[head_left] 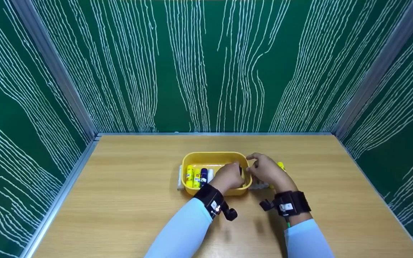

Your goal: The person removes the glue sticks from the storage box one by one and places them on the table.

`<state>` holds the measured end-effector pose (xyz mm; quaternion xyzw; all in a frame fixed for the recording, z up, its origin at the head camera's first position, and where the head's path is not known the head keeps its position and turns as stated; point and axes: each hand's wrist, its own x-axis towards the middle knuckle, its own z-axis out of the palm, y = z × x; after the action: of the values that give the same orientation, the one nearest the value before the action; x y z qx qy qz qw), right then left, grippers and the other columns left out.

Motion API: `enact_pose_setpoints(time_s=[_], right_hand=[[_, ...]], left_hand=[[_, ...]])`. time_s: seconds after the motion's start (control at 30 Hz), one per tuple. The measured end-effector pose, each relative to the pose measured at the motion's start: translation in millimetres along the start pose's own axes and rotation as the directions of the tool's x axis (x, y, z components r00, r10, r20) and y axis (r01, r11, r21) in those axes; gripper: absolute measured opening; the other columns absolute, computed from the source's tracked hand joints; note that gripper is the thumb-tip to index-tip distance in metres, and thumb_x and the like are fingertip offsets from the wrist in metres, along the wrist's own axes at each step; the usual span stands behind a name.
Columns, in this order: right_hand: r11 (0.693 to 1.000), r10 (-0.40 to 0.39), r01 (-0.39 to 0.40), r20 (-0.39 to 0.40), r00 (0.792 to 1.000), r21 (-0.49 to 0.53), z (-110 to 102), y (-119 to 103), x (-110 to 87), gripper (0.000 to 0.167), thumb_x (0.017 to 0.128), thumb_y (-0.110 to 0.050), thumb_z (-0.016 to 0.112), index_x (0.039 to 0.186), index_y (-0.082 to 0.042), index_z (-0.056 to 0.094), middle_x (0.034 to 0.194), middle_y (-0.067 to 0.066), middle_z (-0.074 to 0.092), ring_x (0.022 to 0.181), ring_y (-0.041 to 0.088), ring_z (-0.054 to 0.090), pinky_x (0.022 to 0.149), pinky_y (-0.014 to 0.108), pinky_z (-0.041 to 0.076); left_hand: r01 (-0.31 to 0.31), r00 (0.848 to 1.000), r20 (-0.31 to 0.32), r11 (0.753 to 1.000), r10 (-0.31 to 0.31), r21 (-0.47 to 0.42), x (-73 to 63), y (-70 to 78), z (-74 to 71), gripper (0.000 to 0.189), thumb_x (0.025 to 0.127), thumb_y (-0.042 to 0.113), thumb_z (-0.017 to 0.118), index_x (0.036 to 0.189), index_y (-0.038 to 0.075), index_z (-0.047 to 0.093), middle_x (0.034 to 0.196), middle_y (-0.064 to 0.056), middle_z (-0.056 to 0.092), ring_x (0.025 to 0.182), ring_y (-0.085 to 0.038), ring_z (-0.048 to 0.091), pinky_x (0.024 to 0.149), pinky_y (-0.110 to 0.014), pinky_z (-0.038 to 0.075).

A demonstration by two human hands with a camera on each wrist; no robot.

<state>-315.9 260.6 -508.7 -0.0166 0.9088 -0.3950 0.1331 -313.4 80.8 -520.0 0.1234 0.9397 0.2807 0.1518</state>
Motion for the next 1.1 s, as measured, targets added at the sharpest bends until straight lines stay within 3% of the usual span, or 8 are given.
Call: enact_pose_setpoints(time_s=[0.13,0.27,0.47,0.57,0.8,1.1], right_hand=[[1.000,0.018,-0.018,-0.002,1.000,0.004,1,-1,0.0,0.054,0.112,-0.013,0.069,0.164,-0.005,0.055,0.080,0.006,0.064,0.064,0.019,0.060,0.057,0.029,0.049],[1.000,0.029,-0.029,0.000,1.000,0.007,3,-4,0.2,0.054,0.113,-0.012,0.068,0.165,-0.006,0.054,0.082,0.007,0.068,0.065,0.019,0.063,0.058,0.029,0.052],[0.999,0.037,-0.038,0.014,0.999,0.019,0,-7,1.2,0.055,0.111,-0.011,0.070,0.164,-0.006,0.054,0.086,0.010,0.070,0.068,0.022,0.067,0.062,0.032,0.057],[0.999,0.043,-0.043,0.014,0.999,0.019,0,-7,1.5,0.055,0.111,-0.011,0.071,0.164,-0.006,0.054,0.090,0.011,0.070,0.071,0.023,0.067,0.063,0.032,0.059],[0.999,0.032,-0.032,0.008,0.999,0.011,2,-8,0.4,0.056,0.110,-0.011,0.072,0.163,-0.005,0.054,0.089,0.012,0.071,0.070,0.024,0.069,0.066,0.034,0.062],[0.999,0.042,-0.042,0.004,0.999,0.006,2,-7,0.0,0.055,0.111,-0.010,0.071,0.163,-0.004,0.054,0.088,0.010,0.068,0.071,0.025,0.068,0.066,0.036,0.060]], left_hand=[[0.016,0.999,-0.038,1.000,-0.017,-0.018,-0.1,-1.6,-1.7,0.067,0.101,0.025,0.085,0.161,0.013,0.057,0.143,-0.010,0.075,0.111,-0.023,0.072,0.093,-0.034,0.062],[0.029,0.996,-0.082,0.997,-0.034,-0.065,-4.3,-7.4,-8.6,0.082,0.101,0.027,0.085,0.173,0.016,0.047,0.159,-0.012,0.069,0.130,-0.028,0.073,0.106,-0.041,0.064],[0.038,0.987,-0.142,0.965,-0.077,-0.258,-18.3,-21.7,-29.5,0.083,0.102,0.019,0.083,0.175,0.023,0.043,0.154,-0.016,0.069,0.105,-0.024,0.074,0.082,-0.035,0.066],[0.020,0.980,-0.184,0.949,-0.082,-0.315,-26.3,-30.3,-41.6,0.081,0.102,0.017,0.082,0.173,0.025,0.044,0.147,-0.016,0.071,0.098,-0.022,0.074,0.078,-0.032,0.066],[-0.011,0.963,-0.256,0.937,-0.084,-0.349,-45.2,-55.1,-72.7,0.077,0.101,0.015,0.080,0.170,0.026,0.048,0.136,-0.015,0.074,0.099,-0.025,0.075,0.078,-0.034,0.068],[0.045,0.937,-0.303,0.922,-0.172,-0.384,-59.4,-82.3,-96.6,0.075,0.104,0.015,0.076,0.172,0.025,0.046,0.145,-0.017,0.071,0.116,-0.030,0.076,0.094,-0.045,0.071]])
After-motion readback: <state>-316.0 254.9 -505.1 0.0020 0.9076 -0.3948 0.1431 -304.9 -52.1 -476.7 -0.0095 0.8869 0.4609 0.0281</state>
